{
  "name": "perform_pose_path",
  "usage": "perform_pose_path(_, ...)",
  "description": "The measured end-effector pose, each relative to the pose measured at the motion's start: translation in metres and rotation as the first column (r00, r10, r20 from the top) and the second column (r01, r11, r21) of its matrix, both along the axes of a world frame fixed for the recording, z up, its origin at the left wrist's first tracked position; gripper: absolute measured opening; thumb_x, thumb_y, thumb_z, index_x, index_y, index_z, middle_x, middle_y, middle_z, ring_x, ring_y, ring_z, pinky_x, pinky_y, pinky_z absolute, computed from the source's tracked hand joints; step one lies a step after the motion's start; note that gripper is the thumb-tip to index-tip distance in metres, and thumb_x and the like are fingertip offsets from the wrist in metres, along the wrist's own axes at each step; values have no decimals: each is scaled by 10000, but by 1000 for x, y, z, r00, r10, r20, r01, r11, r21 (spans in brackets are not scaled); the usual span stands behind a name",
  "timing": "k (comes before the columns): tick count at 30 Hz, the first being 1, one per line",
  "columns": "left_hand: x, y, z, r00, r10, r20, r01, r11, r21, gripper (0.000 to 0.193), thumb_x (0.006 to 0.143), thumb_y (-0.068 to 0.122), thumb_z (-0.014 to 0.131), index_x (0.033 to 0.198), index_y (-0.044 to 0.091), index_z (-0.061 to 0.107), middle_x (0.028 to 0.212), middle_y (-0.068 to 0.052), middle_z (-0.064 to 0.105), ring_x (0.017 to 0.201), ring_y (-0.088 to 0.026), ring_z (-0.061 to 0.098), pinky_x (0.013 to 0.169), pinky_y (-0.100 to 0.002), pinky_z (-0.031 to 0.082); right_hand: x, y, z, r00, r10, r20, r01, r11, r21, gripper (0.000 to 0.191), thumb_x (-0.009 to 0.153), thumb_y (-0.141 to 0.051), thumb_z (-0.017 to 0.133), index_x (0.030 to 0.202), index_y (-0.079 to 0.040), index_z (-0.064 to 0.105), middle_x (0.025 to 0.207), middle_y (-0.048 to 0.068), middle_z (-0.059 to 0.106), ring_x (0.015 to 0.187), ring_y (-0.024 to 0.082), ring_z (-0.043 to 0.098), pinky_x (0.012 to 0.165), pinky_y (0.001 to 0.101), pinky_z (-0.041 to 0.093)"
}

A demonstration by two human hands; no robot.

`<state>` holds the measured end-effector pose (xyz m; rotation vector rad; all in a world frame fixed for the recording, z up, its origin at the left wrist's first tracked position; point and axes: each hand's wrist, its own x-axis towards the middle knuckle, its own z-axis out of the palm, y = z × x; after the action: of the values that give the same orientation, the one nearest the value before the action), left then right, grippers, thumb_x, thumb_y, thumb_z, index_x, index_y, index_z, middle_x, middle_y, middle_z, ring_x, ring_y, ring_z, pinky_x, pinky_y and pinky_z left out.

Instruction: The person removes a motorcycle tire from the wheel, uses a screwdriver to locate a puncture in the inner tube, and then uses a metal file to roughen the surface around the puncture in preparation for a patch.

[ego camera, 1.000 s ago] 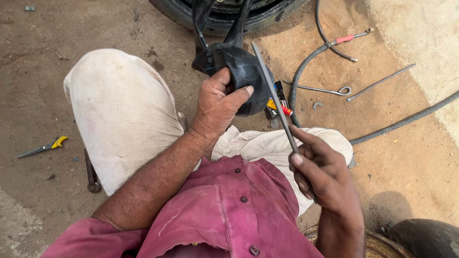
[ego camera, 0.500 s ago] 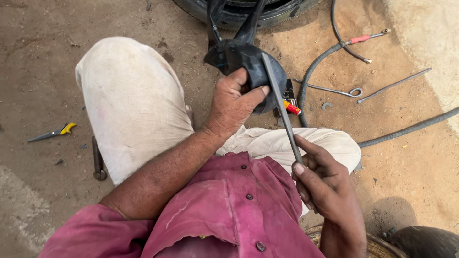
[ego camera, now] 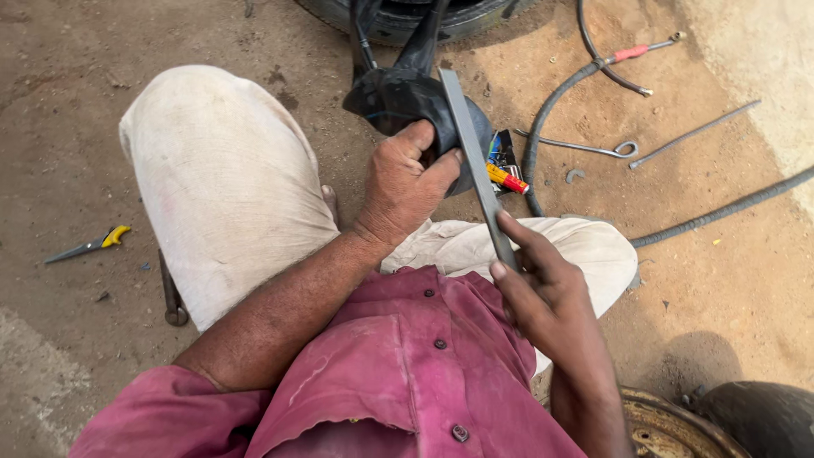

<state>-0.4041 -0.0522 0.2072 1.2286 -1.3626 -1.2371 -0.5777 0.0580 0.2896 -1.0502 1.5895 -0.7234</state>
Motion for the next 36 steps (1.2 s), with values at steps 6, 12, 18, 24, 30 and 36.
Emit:
perform_pose_path(6,0,-8,1,998,32,50,-28,997,-77,157,893,131,737,917,49,606,803,-16,644,720,-66,622,649,-295,538,-7,-23,-3,997,-54,62,54,999,-4,568,924,-99,679,1479,-73,563,723,-22,549,514,41,475,406,217,370)
perform_pose_path(12,4,0,1,991,2,132,10,996,-84,189,884,137,753,905,25,602,800,-68,642,730,-157,652,678,-355,525,-15,15,0,999,-46,15,45,995,94,575,893,-68,686,1458,-78,577,706,-24,553,516,40,488,417,221,371)
perform_pose_path(18,-2,-5,-4,973,29,227,6,988,-154,234,901,139,736,972,15,551,899,-111,595,789,-219,644,723,-382,527,-7,-21,-18,997,-12,77,17,998,-59,547,947,-90,682,1482,-74,568,730,-42,514,539,29,442,450,211,340)
perform_pose_path(24,2,1,-3,960,16,279,39,981,-191,262,906,138,750,977,27,524,919,-116,582,826,-229,640,754,-403,514,-15,7,12,1000,-9,27,7,998,64,574,892,-74,679,1457,-69,576,661,-19,558,483,42,476,401,226,354)
perform_pose_path(30,-5,1,0,999,-40,29,39,999,11,167,941,100,738,987,30,594,891,-76,589,811,-169,582,724,-366,511,-16,-14,-30,982,-23,185,41,995,-96,524,964,-54,665,1478,-46,560,734,-4,535,504,39,472,398,210,364)
perform_pose_path(36,7,-20,-7,676,214,-705,47,942,332,238,879,3,712,1113,7,669,1035,-57,731,965,-130,682,920,-272,562,-47,7,-34,926,-199,320,206,978,13,555,887,-20,646,1431,12,545,763,59,612,431,61,480,315,206,325)
